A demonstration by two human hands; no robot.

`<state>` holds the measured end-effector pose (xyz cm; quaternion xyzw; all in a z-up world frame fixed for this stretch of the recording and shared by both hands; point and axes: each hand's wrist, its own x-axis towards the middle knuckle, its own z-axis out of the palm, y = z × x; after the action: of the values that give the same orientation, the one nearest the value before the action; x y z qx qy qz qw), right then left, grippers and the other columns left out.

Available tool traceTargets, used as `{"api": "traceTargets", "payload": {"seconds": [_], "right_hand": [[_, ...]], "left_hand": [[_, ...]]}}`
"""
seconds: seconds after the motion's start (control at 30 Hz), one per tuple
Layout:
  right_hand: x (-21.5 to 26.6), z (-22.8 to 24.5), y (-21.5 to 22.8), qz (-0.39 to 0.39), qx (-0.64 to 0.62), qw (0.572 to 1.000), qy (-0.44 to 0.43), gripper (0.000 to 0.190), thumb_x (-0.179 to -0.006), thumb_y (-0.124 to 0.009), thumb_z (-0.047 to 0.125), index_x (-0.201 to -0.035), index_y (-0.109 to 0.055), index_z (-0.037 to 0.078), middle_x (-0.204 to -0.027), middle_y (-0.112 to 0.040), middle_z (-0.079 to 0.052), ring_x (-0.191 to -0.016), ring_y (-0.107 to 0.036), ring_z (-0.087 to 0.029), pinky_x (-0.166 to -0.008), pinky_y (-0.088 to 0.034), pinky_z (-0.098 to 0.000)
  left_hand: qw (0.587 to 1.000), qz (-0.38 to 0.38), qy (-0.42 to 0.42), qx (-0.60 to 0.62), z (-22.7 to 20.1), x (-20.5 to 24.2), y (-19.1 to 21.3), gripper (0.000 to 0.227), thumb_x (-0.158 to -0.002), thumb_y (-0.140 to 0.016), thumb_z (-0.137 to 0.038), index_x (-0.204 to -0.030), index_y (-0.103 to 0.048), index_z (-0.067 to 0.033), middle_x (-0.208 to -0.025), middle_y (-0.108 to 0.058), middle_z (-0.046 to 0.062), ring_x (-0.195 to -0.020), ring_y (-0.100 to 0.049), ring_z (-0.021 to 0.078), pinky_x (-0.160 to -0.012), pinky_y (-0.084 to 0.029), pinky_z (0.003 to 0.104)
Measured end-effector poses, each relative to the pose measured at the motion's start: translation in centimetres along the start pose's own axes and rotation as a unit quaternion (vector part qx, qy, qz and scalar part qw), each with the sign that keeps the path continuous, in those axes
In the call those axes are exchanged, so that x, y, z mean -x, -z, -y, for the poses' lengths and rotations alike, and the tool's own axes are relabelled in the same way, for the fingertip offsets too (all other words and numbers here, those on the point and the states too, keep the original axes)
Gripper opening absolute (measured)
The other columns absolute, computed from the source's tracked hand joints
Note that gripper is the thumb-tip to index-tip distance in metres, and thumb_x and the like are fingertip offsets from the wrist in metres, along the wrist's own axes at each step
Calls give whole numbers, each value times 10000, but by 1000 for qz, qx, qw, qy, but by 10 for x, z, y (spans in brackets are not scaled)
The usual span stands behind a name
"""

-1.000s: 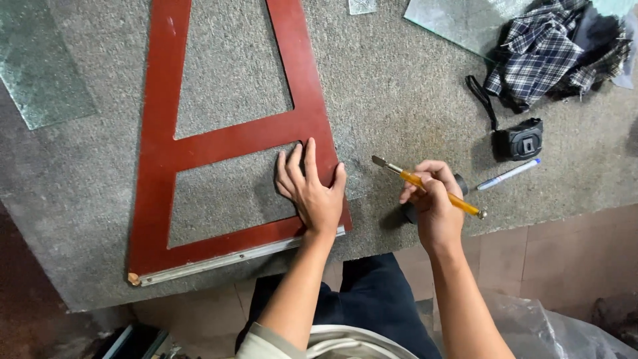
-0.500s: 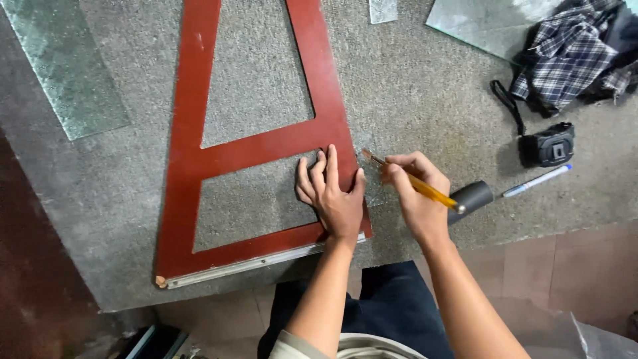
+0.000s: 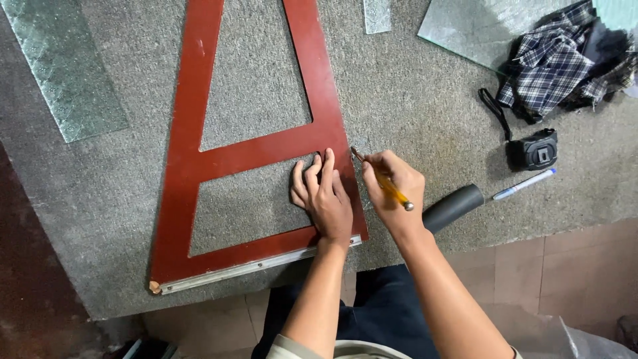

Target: Measuring and marking glass sheets with a triangle ruler and pencil, then handling and inspecting circular glass components on a workbench.

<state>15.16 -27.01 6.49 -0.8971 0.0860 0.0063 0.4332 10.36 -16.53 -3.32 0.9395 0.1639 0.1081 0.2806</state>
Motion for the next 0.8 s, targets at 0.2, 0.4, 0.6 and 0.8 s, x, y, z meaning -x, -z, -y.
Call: {"api": "traceTargets", "payload": {"seconds": [0.2, 0.4, 0.6, 0.8], "right_hand": [[-5, -2, -14, -4, 39, 998, 50, 41, -988, -770, 21, -947, -779, 20, -788, -790, -170, -741, -804, -340, -675, -633, -400], [-8, -12, -22, 5, 83, 993, 78, 107, -975, -761, 62, -871, -744, 80, -746, -773, -113, -717, -795, -295, -651, -617, -372], [-4, -32, -27, 10, 76, 993, 88, 140, -972, -743, 81, -839, -706, 102, -708, -735, -95, -680, -766, -291, -634, -591, -383], [72, -28, 5, 32, 77, 996, 37, 181, -973, -716, 128, -796, -700, 160, -649, -710, -56, -647, -749, -280, -617, -585, -371]], "left_hand": [[1000, 8, -21, -22, 0, -5, 9, 393, -1123, -622, -216, -1498, -691, -307, -1320, -676, -31, -1517, -489, 308, -1108, -350, 532], [999, 10, -29, -22, 4, -4, 7, 411, -1089, -668, -187, -1482, -699, -300, -1327, -680, -26, -1520, -470, 313, -1102, -332, 534], [999, 3, -26, -19, 4, -3, 2, 412, -1079, -675, -184, -1475, -707, -291, -1317, -684, -8, -1517, -470, 336, -1103, -328, 552], [999, -5, -30, -28, 4, -3, -3, 402, -1083, -679, -197, -1468, -721, -302, -1310, -694, -15, -1509, -486, 334, -1097, -342, 551]]}}
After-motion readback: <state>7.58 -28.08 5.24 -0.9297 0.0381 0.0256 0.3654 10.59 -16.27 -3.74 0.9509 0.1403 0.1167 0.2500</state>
